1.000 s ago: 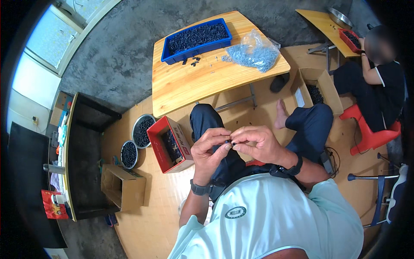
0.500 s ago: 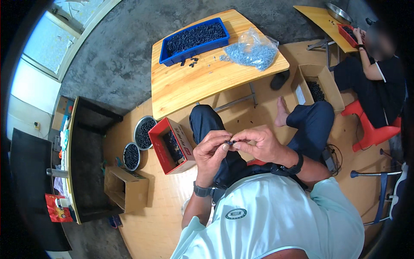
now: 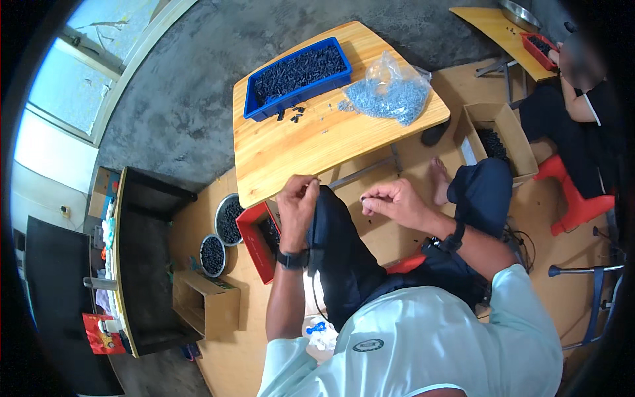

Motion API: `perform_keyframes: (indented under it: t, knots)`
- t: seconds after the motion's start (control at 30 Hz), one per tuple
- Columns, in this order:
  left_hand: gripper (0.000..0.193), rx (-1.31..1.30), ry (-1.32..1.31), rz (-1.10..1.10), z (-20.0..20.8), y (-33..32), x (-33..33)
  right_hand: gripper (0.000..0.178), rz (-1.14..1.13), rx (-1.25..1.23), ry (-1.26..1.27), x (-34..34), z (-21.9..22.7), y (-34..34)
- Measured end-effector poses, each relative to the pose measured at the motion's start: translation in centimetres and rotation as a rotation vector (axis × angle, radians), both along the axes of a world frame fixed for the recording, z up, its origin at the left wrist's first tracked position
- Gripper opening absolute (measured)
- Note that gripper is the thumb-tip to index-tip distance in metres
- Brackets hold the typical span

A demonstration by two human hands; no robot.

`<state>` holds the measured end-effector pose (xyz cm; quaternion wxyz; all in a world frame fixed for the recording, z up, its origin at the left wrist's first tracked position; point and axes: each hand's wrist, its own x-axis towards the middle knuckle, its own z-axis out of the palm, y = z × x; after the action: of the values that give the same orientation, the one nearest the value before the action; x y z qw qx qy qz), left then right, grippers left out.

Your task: Assembling small plastic parts by joining black and blue components.

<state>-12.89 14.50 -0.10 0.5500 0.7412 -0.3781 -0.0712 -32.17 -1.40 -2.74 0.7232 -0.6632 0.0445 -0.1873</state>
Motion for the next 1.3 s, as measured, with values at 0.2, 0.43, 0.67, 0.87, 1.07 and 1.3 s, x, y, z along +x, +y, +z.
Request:
perform_keyframes:
  t: [0.2, 0.43, 0.67, 0.87, 1.07, 1.3]
  knots:
    - [0.019, 0.269, -0.324, 0.045, -1.8, -4.5, 9.0, 0.017, 0.029, -0.029, 0.022, 4.0, -1.6, -3.6]
    - [0.019, 0.434, -0.602, 0.023, -2.1, -8.4, 11.7, 0.017, 0.049, 0.043, 0.044, 6.2, -5.6, -5.6]
    - [0.018, 0.408, -0.580, 0.000, -0.4, -13.0, 13.2, 0.016, 0.070, 0.062, 0.057, 6.3, -4.9, -5.8]
    - [0.019, 0.440, -0.479, -0.044, 0.7, -18.4, 14.1, 0.017, 0.057, 0.084, 0.063, 6.2, -4.6, -6.3]
    - [0.025, 0.682, -0.394, -0.027, -0.2, -21.3, 15.0, 0.016, 0.020, 0.116, 0.064, 6.0, -5.2, -6.9]
    - [0.028, 0.784, -0.288, -0.013, -1.2, -22.2, 16.6, 0.015, 0.002, 0.031, 0.076, 5.4, -3.9, -7.5]
